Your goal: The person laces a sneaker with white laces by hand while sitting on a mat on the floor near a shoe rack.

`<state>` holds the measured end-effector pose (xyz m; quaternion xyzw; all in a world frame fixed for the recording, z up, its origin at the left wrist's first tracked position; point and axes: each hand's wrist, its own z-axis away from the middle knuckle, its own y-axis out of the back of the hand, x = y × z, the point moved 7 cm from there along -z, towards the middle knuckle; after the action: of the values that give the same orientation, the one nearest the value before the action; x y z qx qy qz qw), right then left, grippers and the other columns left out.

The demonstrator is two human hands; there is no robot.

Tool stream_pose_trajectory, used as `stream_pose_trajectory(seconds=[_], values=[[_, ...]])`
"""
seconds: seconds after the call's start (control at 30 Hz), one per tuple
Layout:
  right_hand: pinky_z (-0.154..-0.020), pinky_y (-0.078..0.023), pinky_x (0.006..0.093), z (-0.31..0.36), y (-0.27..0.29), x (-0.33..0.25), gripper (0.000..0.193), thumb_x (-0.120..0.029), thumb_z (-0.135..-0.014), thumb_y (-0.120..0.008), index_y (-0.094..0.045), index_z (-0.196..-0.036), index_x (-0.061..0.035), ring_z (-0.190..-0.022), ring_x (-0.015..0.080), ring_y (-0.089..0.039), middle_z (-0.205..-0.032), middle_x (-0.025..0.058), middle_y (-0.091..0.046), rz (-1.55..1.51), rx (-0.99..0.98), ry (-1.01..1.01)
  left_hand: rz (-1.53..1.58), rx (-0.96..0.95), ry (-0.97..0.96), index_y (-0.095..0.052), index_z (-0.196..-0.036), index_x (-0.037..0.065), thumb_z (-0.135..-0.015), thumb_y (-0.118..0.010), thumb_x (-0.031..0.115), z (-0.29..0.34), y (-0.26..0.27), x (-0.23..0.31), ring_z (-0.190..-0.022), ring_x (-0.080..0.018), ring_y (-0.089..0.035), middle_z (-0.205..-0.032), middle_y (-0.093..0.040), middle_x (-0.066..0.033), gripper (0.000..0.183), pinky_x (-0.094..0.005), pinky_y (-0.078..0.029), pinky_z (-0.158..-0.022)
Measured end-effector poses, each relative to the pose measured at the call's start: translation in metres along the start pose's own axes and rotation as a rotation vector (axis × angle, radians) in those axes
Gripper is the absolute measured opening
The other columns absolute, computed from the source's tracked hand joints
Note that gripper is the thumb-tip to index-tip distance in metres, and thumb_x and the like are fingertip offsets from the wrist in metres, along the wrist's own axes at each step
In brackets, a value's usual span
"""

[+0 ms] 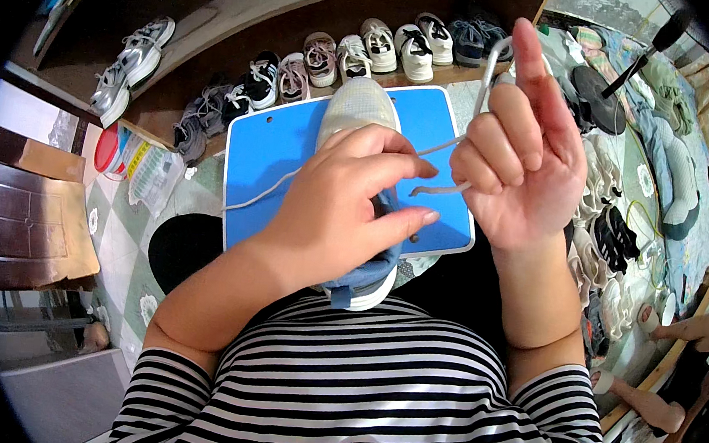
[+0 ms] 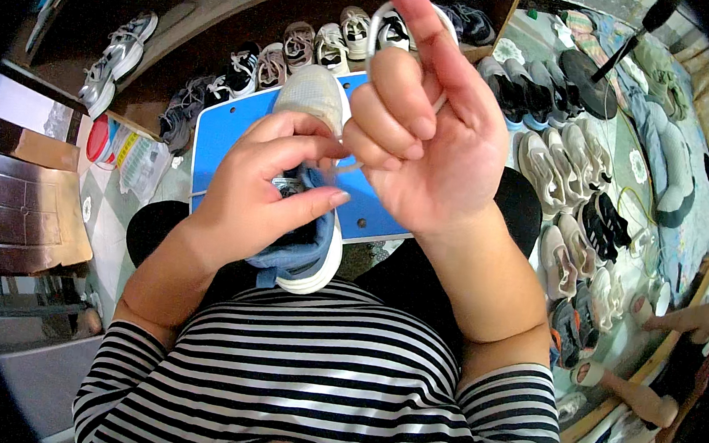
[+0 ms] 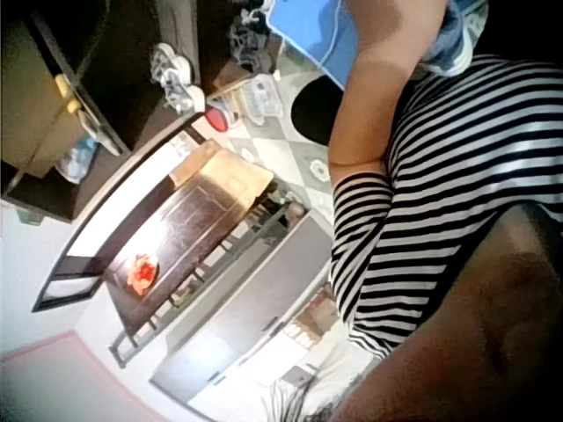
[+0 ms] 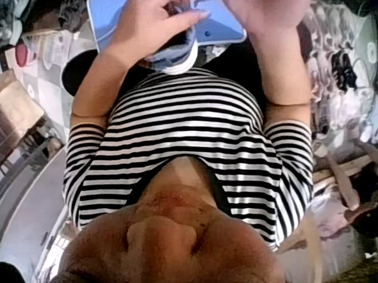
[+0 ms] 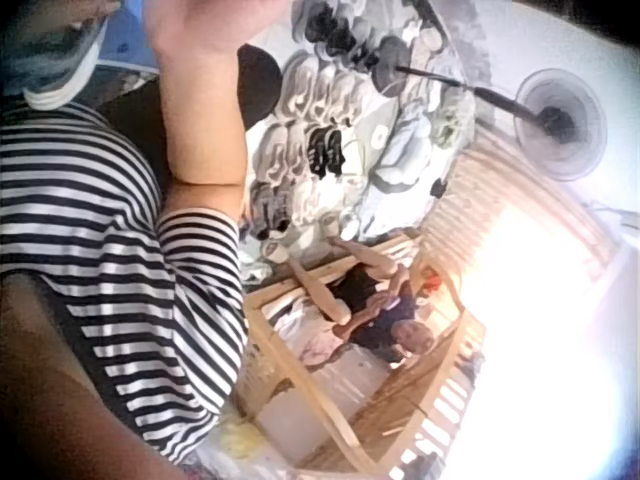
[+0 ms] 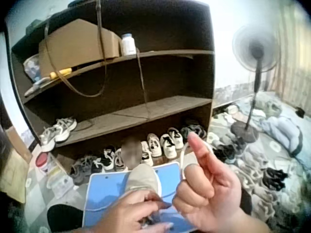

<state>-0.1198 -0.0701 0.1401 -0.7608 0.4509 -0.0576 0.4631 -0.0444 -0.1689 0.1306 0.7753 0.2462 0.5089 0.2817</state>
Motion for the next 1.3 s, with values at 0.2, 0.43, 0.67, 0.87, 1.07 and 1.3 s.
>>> stream_pose_trajectory(seconds=[0.2, 0.43, 0.67, 0.87, 1.07, 1.3], values=[[-0.081, -0.042, 0.0328, -0.002, 0.005, -0.003, 0.056, -0.043, -0.096, -0.035, -0.038, -0.138, -0.0055, -0.085, 0.0195, -0.052, -0.092, 0.006, -0.056, 0.343, -0.011, 0.129, 0.243, 0.045, 0.176, -0.066, -0.088, 0.0, -0.08, -0.066, 0.006, -0.006, 0.004, -0.018, -0.07, -0.0139, -0.058, -0.079, -0.063, -0.0062, 0.011, -0.0245, -0.045, -0.063], [-0.079, -0.046, 0.0311, 0.003, 0.015, 0.028, 0.038, -0.015, -0.085, -0.063, -0.056, -0.121, -0.0023, -0.096, 0.0205, -0.058, -0.104, 0.0124, -0.06, 1.596, -0.088, -0.05, 0.211, 0.124, 0.082, -0.066, -0.089, -0.001, -0.074, -0.071, 0.0, -0.008, 0.019, -0.023, -0.072, -0.0104, -0.057, -0.081, -0.063, -0.0051, 0.016, -0.0223, -0.046, -0.065], [-0.058, -0.046, 0.024, 0.016, 0.046, 0.019, 0.023, -0.02, -0.095, -0.049, -0.061, -0.101, -0.0011, -0.061, 0.0099, -0.056, -0.069, 0.0031, -0.062, 1.355, 0.317, -0.424, -0.221, 0.15, 0.141, -0.067, -0.075, 0.003, -0.07, -0.074, 0.014, 0.013, 0.015, -0.054, -0.101, -0.0277, -0.054, -0.107, -0.059, -0.015, 0.014, -0.0368, -0.041, -0.089], [-0.058, -0.045, 0.023, 0.022, 0.057, 0.029, 0.013, -0.012, -0.092, -0.052, -0.053, -0.1, -0.0027, -0.064, 0.0089, -0.057, -0.07, 0.004, -0.062, 1.304, 0.366, -0.504, -0.102, 0.055, 0.151, -0.07, -0.083, 0.002, -0.074, -0.069, 0.014, 0.016, 0.001, -0.061, -0.123, -0.0355, -0.043, -0.13, -0.051, -0.0203, 0.016, -0.0406, -0.032, -0.103], [-0.059, -0.045, 0.0228, 0.031, 0.082, 0.056, 0.011, -0.011, -0.091, -0.053, -0.049, -0.099, -0.0036, -0.066, 0.0086, -0.057, -0.073, 0.0031, -0.06, 1.198, 0.413, -0.505, 0.088, 0.08, 0.214, -0.069, -0.09, 0.0, -0.076, -0.065, 0.009, 0.023, -0.004, -0.074, -0.124, -0.0332, -0.044, -0.131, -0.05, -0.0202, 0.018, -0.0386, -0.032, -0.103], [-0.058, -0.042, 0.0214, 0.031, 0.084, 0.06, 0.01, -0.01, -0.091, -0.051, -0.049, -0.099, -0.0051, -0.064, 0.0069, -0.052, -0.073, 0.0024, -0.059, 1.214, 0.45, -0.528, 0.212, 0.138, 0.241, -0.068, -0.092, 0.0, -0.075, -0.064, 0.006, 0.026, -0.012, -0.084, -0.123, -0.0322, -0.045, -0.13, -0.051, -0.0192, 0.018, -0.0378, -0.034, -0.101]])
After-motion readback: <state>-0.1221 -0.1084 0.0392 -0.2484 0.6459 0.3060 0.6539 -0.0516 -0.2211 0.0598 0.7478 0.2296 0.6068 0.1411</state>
